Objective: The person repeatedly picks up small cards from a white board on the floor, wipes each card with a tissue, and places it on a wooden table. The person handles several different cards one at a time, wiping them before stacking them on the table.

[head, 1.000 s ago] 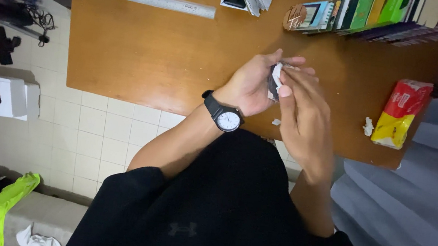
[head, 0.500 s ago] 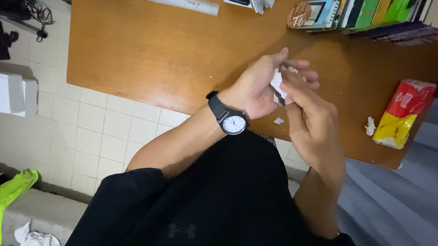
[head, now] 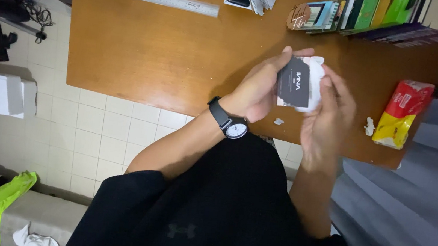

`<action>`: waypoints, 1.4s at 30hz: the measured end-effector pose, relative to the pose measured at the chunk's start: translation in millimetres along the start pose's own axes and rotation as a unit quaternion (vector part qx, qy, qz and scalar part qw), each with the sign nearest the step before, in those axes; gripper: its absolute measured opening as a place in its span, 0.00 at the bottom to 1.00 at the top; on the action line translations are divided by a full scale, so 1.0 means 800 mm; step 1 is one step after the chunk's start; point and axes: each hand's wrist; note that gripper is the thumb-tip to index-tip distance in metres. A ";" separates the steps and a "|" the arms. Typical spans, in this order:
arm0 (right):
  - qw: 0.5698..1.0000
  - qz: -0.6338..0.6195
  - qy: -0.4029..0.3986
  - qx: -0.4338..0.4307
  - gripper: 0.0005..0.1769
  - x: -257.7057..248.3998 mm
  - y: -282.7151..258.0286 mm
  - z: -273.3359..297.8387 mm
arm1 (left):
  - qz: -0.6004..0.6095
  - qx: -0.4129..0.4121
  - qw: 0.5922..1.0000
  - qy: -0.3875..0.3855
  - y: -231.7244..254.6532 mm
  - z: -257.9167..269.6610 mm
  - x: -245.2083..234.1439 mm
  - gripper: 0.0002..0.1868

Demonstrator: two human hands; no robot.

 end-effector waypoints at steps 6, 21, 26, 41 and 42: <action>0.995 -0.024 -0.101 -0.011 0.18 0.030 -0.015 0.018 | -0.048 0.044 0.997 0.029 -0.005 -0.006 -0.005 0.25; 0.990 0.139 -0.032 0.011 0.25 0.055 -0.033 0.037 | 0.127 0.009 0.969 -0.211 0.001 -0.002 -0.018 0.27; 0.981 0.193 -0.020 0.019 0.29 0.052 -0.035 0.036 | 0.105 0.022 0.976 -0.189 0.007 0.004 -0.015 0.28; 0.836 0.400 -0.204 -0.314 0.17 0.062 -0.083 0.027 | 0.116 -0.050 0.990 -0.066 -0.021 -0.053 -0.056 0.25; 0.819 0.395 -0.269 -0.318 0.21 0.075 -0.086 0.031 | 0.111 -0.043 0.991 -0.053 -0.028 -0.068 -0.070 0.25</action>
Point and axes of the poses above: each hand's wrist, its own z-axis away from the middle knuckle, its own x-axis out of the palm, y = z × x, and after that the axes turned 9 degrees about -x, right-handed
